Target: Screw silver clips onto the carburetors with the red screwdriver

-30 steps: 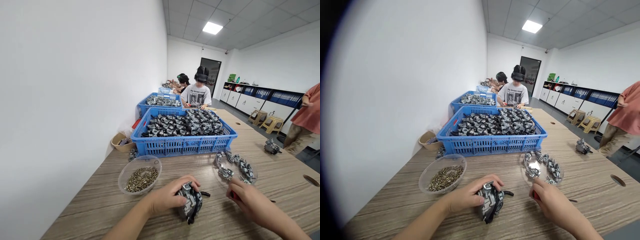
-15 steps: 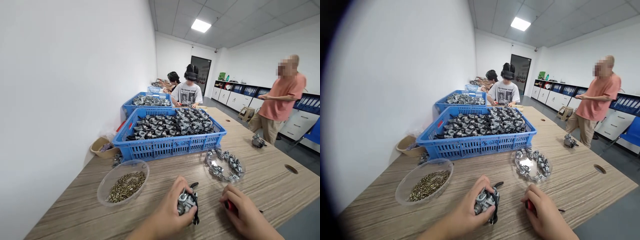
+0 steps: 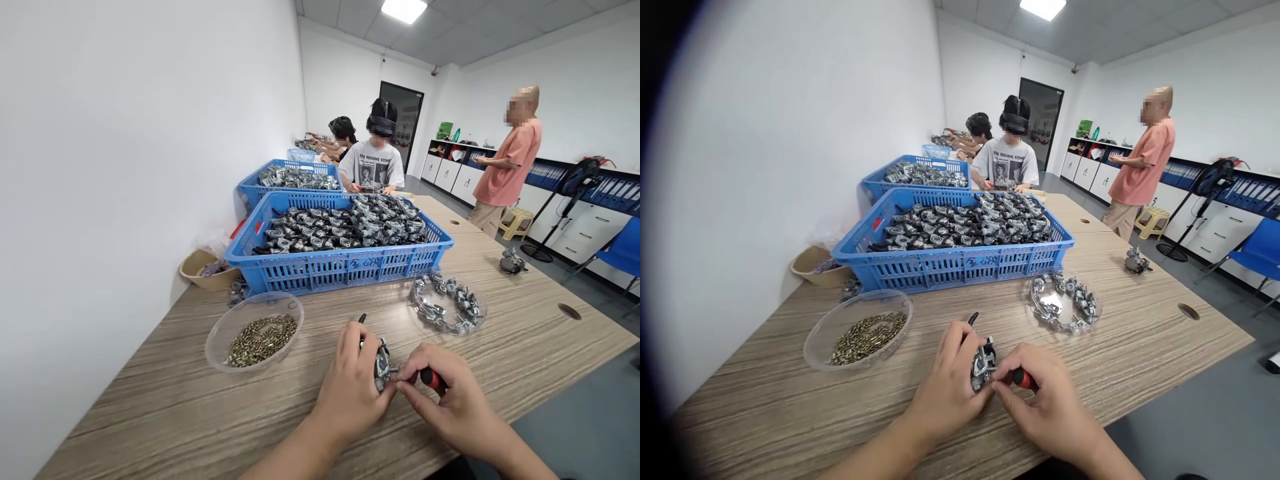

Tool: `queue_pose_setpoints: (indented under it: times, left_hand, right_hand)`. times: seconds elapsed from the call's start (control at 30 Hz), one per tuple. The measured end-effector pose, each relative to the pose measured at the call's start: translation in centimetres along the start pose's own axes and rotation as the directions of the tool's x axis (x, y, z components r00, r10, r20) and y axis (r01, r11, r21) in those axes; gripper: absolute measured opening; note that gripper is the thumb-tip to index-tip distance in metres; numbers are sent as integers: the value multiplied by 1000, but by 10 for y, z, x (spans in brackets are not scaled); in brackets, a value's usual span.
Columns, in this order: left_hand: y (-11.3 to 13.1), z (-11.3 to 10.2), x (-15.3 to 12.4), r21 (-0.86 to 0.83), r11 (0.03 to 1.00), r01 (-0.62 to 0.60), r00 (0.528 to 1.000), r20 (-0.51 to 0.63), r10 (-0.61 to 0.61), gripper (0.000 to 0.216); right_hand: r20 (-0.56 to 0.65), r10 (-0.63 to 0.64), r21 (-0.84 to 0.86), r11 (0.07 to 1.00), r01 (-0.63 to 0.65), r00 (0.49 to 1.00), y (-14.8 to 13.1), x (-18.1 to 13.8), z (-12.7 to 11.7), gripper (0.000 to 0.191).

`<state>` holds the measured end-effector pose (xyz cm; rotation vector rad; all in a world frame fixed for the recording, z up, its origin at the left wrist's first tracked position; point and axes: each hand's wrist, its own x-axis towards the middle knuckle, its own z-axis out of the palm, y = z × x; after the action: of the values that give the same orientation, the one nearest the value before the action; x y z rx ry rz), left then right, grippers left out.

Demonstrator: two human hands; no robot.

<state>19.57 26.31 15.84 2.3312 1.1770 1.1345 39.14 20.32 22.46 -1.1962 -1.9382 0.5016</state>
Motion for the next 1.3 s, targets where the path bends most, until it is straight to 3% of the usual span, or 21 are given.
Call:
queue_pose_setpoints:
  times: [0.57, 0.87, 1.17, 1.3]
  left_hand:
    - [5, -10, 4, 33, 995, -89, 994, -65, 91, 26]
    - [4, -12, 5, 29, 995, -97, 993, -61, 98, 23]
    - [8, -15, 6, 41, 993, -111, 993, -29, 112, 25]
    - [6, -16, 6, 29, 996, -82, 996, -31, 82, 26]
  right_hand:
    - [20, -6, 107, 994, 4, 1000, 9, 8, 6, 12]
    - [83, -94, 80, 993, 87, 992, 11, 15, -2, 21]
    - [262, -175, -162, 962, 222, 949, -4, 27, -18, 22]
    - [258, -208, -236, 933, 270, 944, -3, 34, -20, 27]
